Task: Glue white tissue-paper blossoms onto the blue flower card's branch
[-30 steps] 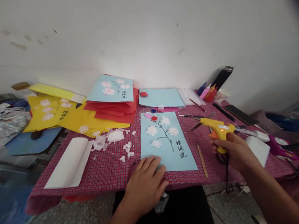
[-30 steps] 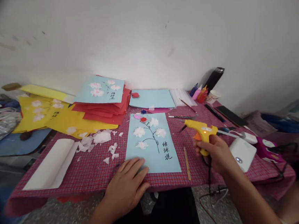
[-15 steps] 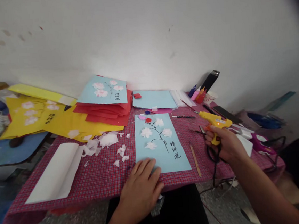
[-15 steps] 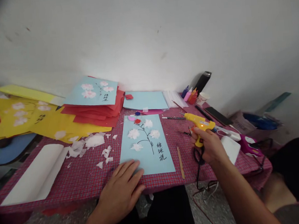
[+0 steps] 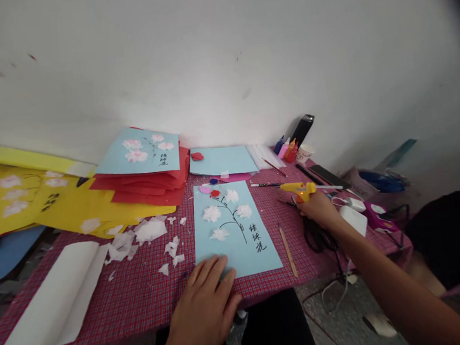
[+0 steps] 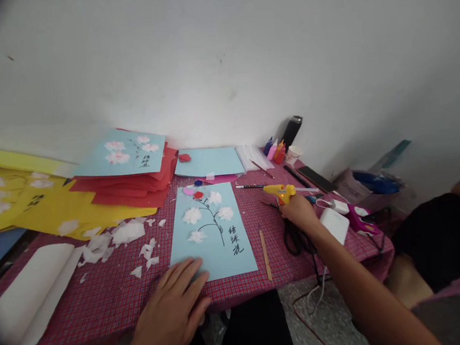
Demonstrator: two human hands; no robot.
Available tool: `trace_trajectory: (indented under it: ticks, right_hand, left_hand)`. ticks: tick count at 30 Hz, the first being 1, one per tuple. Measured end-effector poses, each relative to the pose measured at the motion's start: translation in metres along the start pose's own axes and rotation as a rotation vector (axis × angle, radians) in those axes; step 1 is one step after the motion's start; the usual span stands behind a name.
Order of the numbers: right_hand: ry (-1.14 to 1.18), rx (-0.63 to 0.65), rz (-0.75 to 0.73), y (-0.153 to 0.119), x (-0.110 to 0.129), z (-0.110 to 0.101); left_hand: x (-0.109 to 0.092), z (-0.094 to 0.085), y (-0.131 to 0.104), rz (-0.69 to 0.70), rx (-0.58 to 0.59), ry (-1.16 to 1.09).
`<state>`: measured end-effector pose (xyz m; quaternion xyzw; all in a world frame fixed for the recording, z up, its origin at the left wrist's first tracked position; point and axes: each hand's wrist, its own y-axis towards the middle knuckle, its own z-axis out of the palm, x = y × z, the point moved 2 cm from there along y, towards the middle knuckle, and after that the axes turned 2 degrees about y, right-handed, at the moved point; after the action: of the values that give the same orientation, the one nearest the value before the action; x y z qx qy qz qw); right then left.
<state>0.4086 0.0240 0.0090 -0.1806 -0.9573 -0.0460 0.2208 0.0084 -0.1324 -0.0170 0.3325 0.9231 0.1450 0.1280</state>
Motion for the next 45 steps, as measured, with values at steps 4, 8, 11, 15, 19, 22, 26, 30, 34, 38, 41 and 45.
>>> trace_trajectory:
  ticks: [4,8,11,15,19,22,26,30,34,38,41,45]
  right_hand:
    - [-0.188,-0.022,-0.018,0.002,0.004,0.002]
    - [-0.211,-0.034,0.000,0.000,0.003,0.003]
    - [-0.200,-0.042,-0.008,-0.003,0.003,0.002]
    - [-0.142,-0.061,-0.043,-0.008,0.007,-0.006]
    - [0.029,-0.014,-0.182,-0.012,0.024,-0.018]
    - [0.289,0.108,-0.375,-0.014,0.045,-0.022]
    - [0.383,0.123,-0.358,-0.010,0.068,-0.020]
    - [0.474,0.055,-0.034,0.001,0.074,-0.010]
    - [0.583,0.101,0.069,0.005,0.079,0.008]
    - [0.725,0.094,0.092,0.004,0.083,0.016]
    - [0.818,0.037,0.070,-0.004,0.081,0.006]
    - [0.920,0.099,0.036,-0.032,0.072,-0.015]
  left_hand:
    - [0.002,0.001,0.000,0.037,-0.033,0.027]
    - [0.003,0.005,-0.001,0.062,-0.057,0.072]
    - [0.004,0.007,-0.001,0.074,-0.068,0.092]
    - [0.005,0.007,0.000,0.072,-0.077,0.094]
    - [0.004,0.006,0.000,0.062,-0.080,0.086]
    - [0.003,0.005,0.001,0.056,-0.083,0.082]
    - [0.002,0.002,0.002,0.059,-0.092,0.077]
    - [0.000,0.000,0.003,0.062,-0.080,0.101]
    - [0.001,0.001,0.002,0.059,-0.073,0.098]
    - [0.002,0.003,0.001,0.060,-0.065,0.080]
    - [0.001,0.003,0.000,0.042,-0.057,0.061]
    - [-0.002,0.001,0.000,-0.005,-0.034,0.011]
